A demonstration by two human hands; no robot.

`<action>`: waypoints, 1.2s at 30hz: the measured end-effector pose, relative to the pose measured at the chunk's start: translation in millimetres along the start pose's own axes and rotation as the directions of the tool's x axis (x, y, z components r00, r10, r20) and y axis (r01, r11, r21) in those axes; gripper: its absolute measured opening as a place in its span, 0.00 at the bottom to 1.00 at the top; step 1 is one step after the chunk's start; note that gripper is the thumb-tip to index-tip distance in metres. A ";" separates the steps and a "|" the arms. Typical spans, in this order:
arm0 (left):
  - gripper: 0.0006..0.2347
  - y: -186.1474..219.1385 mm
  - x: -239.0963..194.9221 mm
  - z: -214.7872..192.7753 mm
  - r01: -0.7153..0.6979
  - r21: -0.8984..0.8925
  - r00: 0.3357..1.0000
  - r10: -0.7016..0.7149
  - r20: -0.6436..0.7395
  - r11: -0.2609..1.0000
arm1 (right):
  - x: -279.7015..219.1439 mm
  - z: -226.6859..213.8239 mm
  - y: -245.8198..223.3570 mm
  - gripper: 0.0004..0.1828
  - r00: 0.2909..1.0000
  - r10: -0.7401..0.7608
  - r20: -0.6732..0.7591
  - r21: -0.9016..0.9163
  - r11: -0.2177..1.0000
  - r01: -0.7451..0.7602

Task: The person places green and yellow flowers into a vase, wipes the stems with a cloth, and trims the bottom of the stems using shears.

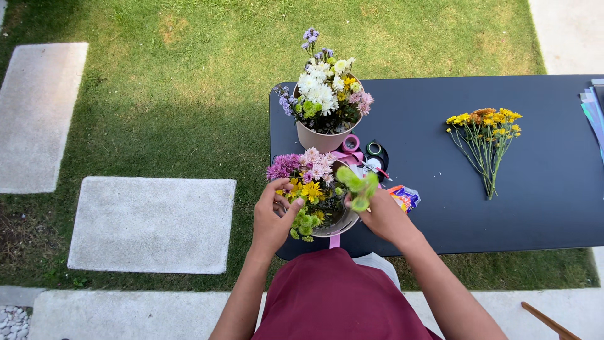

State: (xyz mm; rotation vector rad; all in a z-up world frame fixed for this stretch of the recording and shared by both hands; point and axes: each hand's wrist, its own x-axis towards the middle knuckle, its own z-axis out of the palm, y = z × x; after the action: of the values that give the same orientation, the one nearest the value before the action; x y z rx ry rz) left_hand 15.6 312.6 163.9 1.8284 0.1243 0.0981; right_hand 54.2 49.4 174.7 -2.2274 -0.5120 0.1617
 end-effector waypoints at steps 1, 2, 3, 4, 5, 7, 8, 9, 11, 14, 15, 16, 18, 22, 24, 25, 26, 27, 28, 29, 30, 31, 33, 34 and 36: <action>0.20 -2.8 -0.8 -0.1 0.002 -0.005 1.000 -0.002 -0.002 1.000 | 0.2 -1.2 -5.6 0.07 1.000 0.000 0.004 -0.004 1.000 0.000; 0.20 -5.4 -2.5 -1.8 -0.002 -0.009 1.000 0.002 0.001 1.000 | 0.7 -1.1 -12.1 0.08 1.000 -0.011 -0.028 -0.072 0.997 0.009; 0.19 -7.8 -4.3 -3.4 -0.007 -0.012 1.000 0.007 0.004 1.000 | 1.0 -1.2 -18.6 0.10 0.998 -0.024 -0.059 -0.140 0.990 0.015; 0.19 -10.0 -5.8 -2.3 -0.006 -0.015 1.000 0.006 0.001 1.000 | 1.5 5.3 -11.0 0.10 0.998 -0.025 -0.057 -0.142 0.990 0.017; 0.19 -12.1 -7.2 -0.6 0.001 -0.026 1.000 -0.001 0.013 1.000 | 1.9 11.4 -2.9 0.07 0.998 -0.030 -0.049 -0.124 0.992 0.023; 0.19 -15.9 -8.1 5.2 0.003 -0.042 0.999 -0.002 0.034 0.999 | -1.1 21.1 18.2 0.05 0.998 -0.030 -0.048 -0.112 0.993 0.024; 0.18 -16.7 -9.3 7.0 0.007 -0.056 0.999 -0.003 0.054 0.998 | -2.8 25.7 29.5 0.04 0.999 -0.014 -0.053 -0.156 0.988 0.005; 0.18 -17.6 -10.5 8.6 0.010 -0.071 0.997 -0.005 0.074 0.997 | -4.4 30.2 40.9 0.03 0.998 0.002 -0.059 -0.200 0.980 -0.014; 0.18 -16.6 -13.2 9.3 0.006 -0.063 0.995 0.001 0.099 0.998 | -0.6 26.5 14.6 0.04 0.996 -0.025 -0.084 -0.180 0.984 0.010; 0.20 -13.4 -12.5 13.4 -0.020 -0.057 0.985 0.030 0.169 0.998 | 2.7 28.2 4.5 0.05 0.994 -0.063 -0.085 -0.143 0.988 0.051; 0.21 -12.3 -14.0 14.2 -0.027 -0.055 0.977 0.038 0.211 0.998 | 2.2 31.3 5.0 0.04 0.996 -0.069 -0.048 -0.116 0.991 0.063; 0.21 -9.1 -14.1 11.6 -0.025 -0.055 0.976 0.037 0.213 0.998 | 2.6 32.2 0.4 0.04 0.997 -0.066 -0.048 -0.115 0.991 0.060; 0.26 -1.9 -11.9 9.4 -0.094 -0.037 0.943 0.101 0.317 0.995 | 4.4 31.1 -6.8 0.05 0.989 -0.137 -0.061 -0.126 0.984 0.128; 0.21 36.8 -7.9 10.4 -0.124 -0.052 0.948 0.134 0.288 0.991 | 6.0 47.1 -7.7 0.02 0.980 -0.200 -0.008 -0.233 0.953 0.192; 0.10 47.7 -7.6 9.1 0.021 -0.097 0.931 0.016 0.365 0.995 | 5.1 68.0 10.1 0.04 0.965 -0.259 0.044 -0.337 0.906 0.258; 0.10 36.6 -7.2 15.8 0.023 -0.096 0.929 0.014 0.369 0.995 | 6.3 67.2 5.8 0.04 0.966 -0.254 0.042 -0.336 0.907 0.253; 0.12 25.3 -7.9 22.4 0.009 -0.103 0.967 0.017 0.254 0.995 | 6.7 67.0 1.5 0.03 0.967 -0.251 0.039 -0.307 0.918 0.250; 0.15 13.9 -8.4 29.4 -0.008 -0.107 0.990 0.022 0.136 0.994 | 7.4 66.5 -2.4 0.03 0.968 -0.247 0.036 -0.277 0.929 0.247; 0.15 7.6 -9.5 30.1 -0.002 -0.105 0.990 0.017 0.142 0.994 | 6.3 58.8 -3.9 0.03 0.970 -0.239 0.035 -0.274 0.931 0.239; 0.09 1.5 -10.1 30.9 -0.104 -0.070 0.994 0.106 0.025 0.992 | 5.8 50.8 -5.2 0.07 0.980 -0.192 -0.045 -0.164 0.969 0.183; 0.02 -4.4 -7.9 31.9 -0.207 -0.024 0.975 0.204 -0.087 0.978 | 7.9 41.8 -6.1 0.15 0.983 -0.138 -0.122 -0.050 0.990 0.133; 0.02 -3.0 -4.6 30.0 -0.206 -0.025 0.976 0.204 -0.081 0.978 | 6.2 34.2 5.4 0.15 0.983 -0.133 -0.125 -0.050 0.991 0.128; 0.02 -0.9 -5.4 26.8 -0.256 0.020 0.952 0.256 -0.165 0.966 | -2.8 20.6 27.6 0.15 0.950 0.069 -0.306 0.056 0.997 -0.054; 0.02 0.6 -5.5 24.3 -0.246 0.021 0.955 0.246 -0.166 0.969 | -6.9 14.1 43.0 0.15 0.952 0.074 -0.297 0.059 0.997 -0.059; 0.11 3.7 -6.3 19.9 0.098 -0.082 0.967 -0.075 0.242 0.992 | -13.8 0.6 74.5 0.14 0.901 0.227 -0.370 0.070 0.974 -0.217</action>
State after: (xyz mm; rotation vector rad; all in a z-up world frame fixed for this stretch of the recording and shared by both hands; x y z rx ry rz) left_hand 12.1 291.7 162.3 1.7248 0.0295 -0.1747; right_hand 64.5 1.1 117.2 -2.2123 -0.0436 -0.1418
